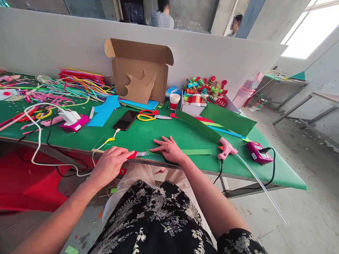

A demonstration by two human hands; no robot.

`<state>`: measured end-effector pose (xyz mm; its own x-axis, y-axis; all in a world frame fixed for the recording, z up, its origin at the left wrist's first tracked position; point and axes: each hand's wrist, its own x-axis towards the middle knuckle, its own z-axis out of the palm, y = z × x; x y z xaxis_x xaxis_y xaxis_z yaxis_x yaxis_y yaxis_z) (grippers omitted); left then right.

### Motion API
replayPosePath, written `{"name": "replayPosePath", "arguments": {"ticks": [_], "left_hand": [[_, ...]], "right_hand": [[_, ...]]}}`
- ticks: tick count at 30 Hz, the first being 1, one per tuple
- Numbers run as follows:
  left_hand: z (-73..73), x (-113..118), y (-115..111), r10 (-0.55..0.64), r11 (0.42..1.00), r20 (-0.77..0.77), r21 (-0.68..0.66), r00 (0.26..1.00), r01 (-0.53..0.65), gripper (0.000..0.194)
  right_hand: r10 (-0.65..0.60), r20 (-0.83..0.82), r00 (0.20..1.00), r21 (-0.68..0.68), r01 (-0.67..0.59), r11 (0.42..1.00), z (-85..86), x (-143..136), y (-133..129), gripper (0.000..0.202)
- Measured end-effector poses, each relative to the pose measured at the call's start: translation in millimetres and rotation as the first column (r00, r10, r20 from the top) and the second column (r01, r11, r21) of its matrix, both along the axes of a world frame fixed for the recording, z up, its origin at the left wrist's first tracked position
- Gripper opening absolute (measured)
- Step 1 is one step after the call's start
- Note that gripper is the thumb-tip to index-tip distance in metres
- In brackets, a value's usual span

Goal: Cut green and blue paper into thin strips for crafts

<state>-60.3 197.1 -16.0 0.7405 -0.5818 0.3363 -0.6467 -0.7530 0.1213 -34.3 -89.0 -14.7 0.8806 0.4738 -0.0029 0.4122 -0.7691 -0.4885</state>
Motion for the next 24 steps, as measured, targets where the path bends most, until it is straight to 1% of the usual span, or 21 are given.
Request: {"name": "replayPosePath", "arguments": {"ticks": [9, 15, 18, 24], "left_hand": [[2.9, -3, -5, 0.008, 0.999, -0.022, 0.040, 1.000, -0.007, 0.041], [5.2, -4, -12, 0.009, 0.999, 0.008, 0.036, 1.000, -0.010, 0.042], [6.7, -5, -15, 0.005, 0.999, -0.003, 0.034, 1.000, -0.005, 0.042], [8.3, -6, -20, 0.041, 0.996, -0.028, 0.086, 0.999, -0.038, 0.044]], "right_hand": [[0.000, 0.001, 1.000, -0.028, 0.000, 1.000, 0.7, 0, 1, 0.050], [-0.010, -0.005, 1.000, -0.026, 0.010, 1.000, 3.0, -2, 3, 0.050], [-0.013, -0.012, 1.000, -0.021, 0.013, 1.000, 3.7, -3, 3, 0.052], [-0.001, -0.017, 1.000, -0.005, 0.001, 1.000, 0.0, 0, 1, 0.061]]}}
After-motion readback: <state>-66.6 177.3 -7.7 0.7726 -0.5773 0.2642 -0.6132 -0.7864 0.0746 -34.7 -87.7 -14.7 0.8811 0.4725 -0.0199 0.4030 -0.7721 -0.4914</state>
